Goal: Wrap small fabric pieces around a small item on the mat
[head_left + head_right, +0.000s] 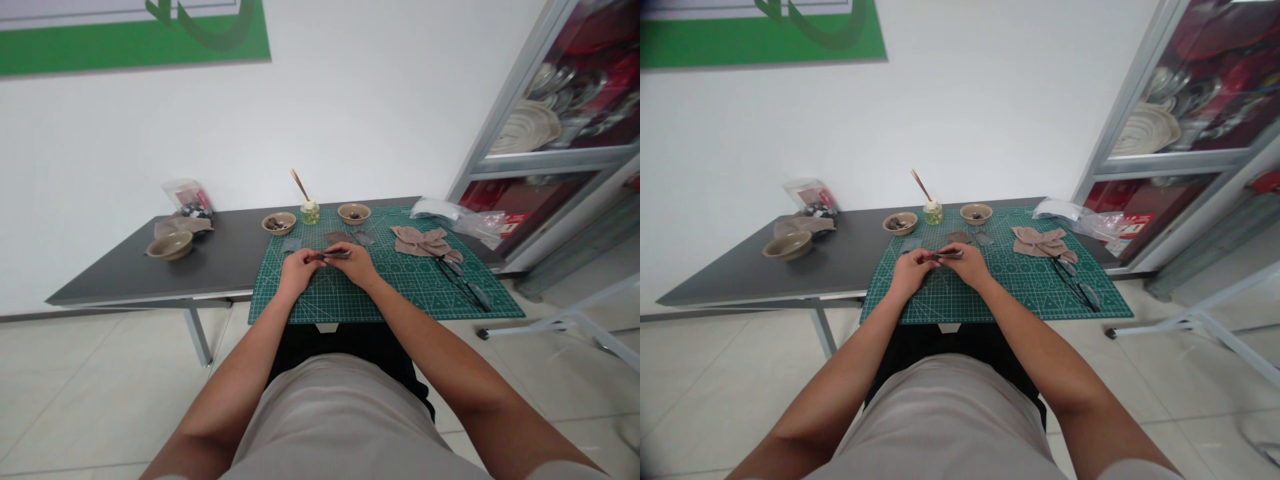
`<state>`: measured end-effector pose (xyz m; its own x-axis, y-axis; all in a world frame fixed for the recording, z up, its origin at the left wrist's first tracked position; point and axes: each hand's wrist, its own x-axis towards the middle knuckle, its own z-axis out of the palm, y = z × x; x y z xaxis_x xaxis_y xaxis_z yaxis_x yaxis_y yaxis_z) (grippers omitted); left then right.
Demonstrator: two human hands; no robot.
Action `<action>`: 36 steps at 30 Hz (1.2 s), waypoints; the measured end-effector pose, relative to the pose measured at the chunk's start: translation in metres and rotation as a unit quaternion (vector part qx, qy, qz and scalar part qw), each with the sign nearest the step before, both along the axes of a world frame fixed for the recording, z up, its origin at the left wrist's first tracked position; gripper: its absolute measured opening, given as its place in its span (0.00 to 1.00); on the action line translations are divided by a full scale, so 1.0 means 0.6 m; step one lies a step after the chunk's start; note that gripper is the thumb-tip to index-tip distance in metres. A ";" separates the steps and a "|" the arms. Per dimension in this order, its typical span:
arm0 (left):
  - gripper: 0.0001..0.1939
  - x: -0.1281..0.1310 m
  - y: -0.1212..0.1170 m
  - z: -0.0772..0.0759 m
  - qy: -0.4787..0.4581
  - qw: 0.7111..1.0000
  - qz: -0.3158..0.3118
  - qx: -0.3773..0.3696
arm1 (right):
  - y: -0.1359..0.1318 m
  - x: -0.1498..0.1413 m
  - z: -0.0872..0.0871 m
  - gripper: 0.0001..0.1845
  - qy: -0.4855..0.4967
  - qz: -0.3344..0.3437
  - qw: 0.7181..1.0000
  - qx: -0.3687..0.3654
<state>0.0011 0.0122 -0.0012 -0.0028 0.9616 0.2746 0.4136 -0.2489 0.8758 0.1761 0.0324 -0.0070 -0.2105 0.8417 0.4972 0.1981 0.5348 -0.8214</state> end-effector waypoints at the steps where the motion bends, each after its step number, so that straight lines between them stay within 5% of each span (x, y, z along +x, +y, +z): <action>1: 0.06 -0.001 -0.001 0.001 0.005 1.000 0.002 0.002 | 0.000 0.000 0.000 0.09 0.001 0.003 1.000 -0.001; 36: 0.08 -0.006 0.003 -0.010 -0.042 0.999 -0.012 -0.002 | -0.004 -0.002 -0.006 0.10 -0.005 0.002 1.000 0.001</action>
